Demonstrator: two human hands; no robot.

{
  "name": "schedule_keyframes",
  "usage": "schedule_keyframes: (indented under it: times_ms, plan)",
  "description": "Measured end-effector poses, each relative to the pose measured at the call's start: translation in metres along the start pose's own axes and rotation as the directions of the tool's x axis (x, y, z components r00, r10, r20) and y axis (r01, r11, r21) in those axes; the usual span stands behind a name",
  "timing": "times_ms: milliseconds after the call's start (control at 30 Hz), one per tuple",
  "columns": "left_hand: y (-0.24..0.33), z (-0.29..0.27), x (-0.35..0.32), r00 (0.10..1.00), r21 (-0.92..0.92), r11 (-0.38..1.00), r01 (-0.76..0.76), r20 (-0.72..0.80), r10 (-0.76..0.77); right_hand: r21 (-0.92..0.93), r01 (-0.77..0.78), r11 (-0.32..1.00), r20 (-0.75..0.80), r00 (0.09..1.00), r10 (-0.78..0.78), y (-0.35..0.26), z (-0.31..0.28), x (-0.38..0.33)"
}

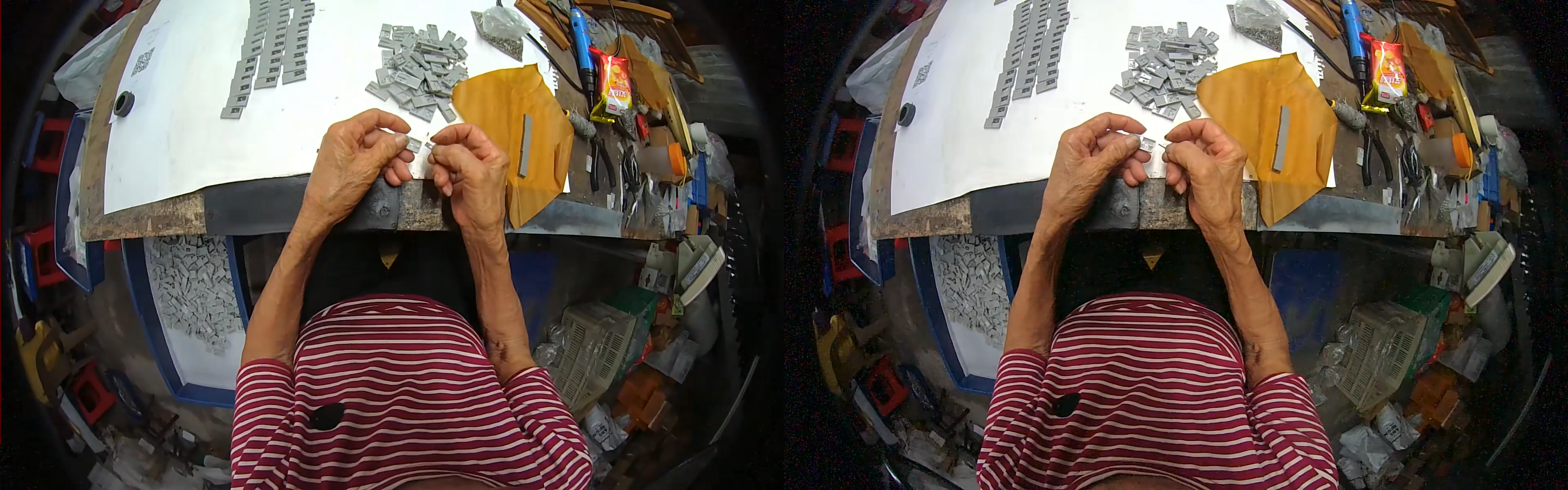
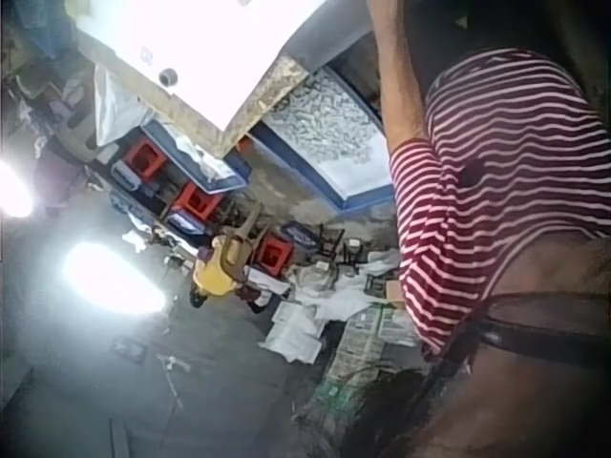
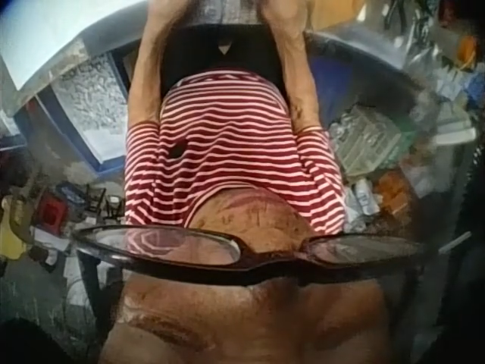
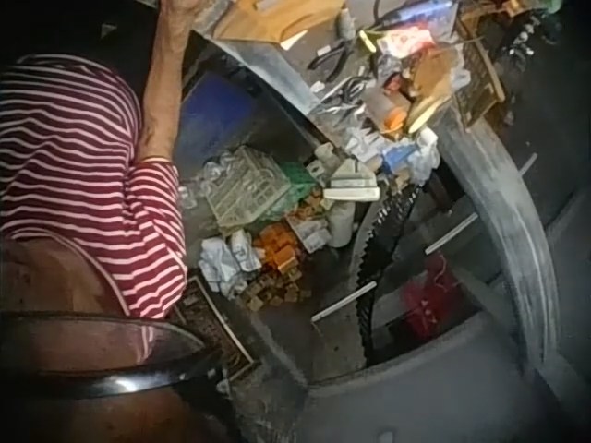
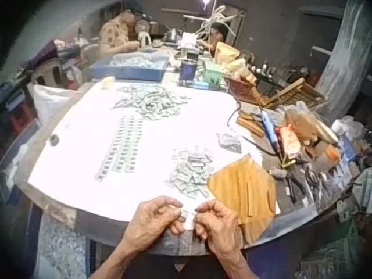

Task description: The recorder is inspecting, sorting, and arranging small rectangular grey components on a workbench.

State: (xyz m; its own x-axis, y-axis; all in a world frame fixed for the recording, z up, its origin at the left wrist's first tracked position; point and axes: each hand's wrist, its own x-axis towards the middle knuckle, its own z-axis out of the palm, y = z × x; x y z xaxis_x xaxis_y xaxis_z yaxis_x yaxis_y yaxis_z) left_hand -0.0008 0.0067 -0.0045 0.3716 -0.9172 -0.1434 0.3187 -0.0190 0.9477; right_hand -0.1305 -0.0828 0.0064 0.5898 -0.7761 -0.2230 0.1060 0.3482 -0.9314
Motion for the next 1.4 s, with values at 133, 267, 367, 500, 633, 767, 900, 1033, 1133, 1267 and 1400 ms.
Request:
schedule_keyframes:
  times_ms: [133,267,367,500,633,767,900,1033,1133,1267,1400]
  plan:
    - [0.001,0.0,-0.001,1.0,0.019,1.0,-0.005,-0.001,0.005,-0.066,0.004,0.998,-0.029,1.0,-0.006,0.001,0.0,0.0]
    - [0.0,0.0,-0.001,1.0,0.027,0.999,-0.018,0.003,0.018,-0.067,0.02,0.998,-0.035,0.999,-0.023,0.001,0.002,-0.001]
    - [0.0,0.0,-0.002,0.999,0.044,0.998,-0.044,-0.003,0.044,-0.064,0.035,0.997,-0.039,0.999,-0.037,0.001,0.004,-0.002]
    - [-0.002,0.0,-0.001,0.998,0.03,0.997,-0.066,-0.01,0.066,-0.047,0.053,0.997,-0.041,0.998,-0.055,0.006,0.003,-0.002]
    - [-0.005,-0.002,-0.002,0.997,0.014,0.997,-0.079,-0.016,0.079,-0.011,0.067,0.998,-0.04,0.997,-0.067,0.006,0.005,-0.003]
    - [-0.002,0.001,-0.003,0.992,0.053,0.993,-0.104,-0.063,0.107,0.001,0.071,0.997,-0.041,0.997,-0.071,0.007,0.004,-0.005]
    - [-0.001,0.001,-0.005,0.996,0.098,0.992,-0.083,-0.032,0.087,0.008,0.092,0.996,-0.038,0.995,-0.092,0.007,0.004,-0.007]
    - [-0.002,0.0,-0.005,0.991,0.164,0.978,-0.13,-0.011,0.133,0.001,0.113,0.994,-0.027,0.993,-0.113,0.008,0.003,-0.009]
    - [-0.003,0.002,-0.005,0.985,0.198,0.966,-0.165,-0.011,0.17,-0.042,0.105,0.994,-0.037,0.994,-0.107,0.01,0.003,-0.01]
    - [-0.001,0.002,-0.006,0.991,0.181,0.975,-0.132,-0.01,0.136,-0.072,0.118,0.99,-0.029,0.992,-0.12,0.011,0.002,-0.011]
    - [-0.001,0.001,-0.006,0.992,0.149,0.981,-0.128,0.011,0.128,-0.104,0.126,0.987,-0.015,0.992,-0.128,0.01,0.004,-0.012]
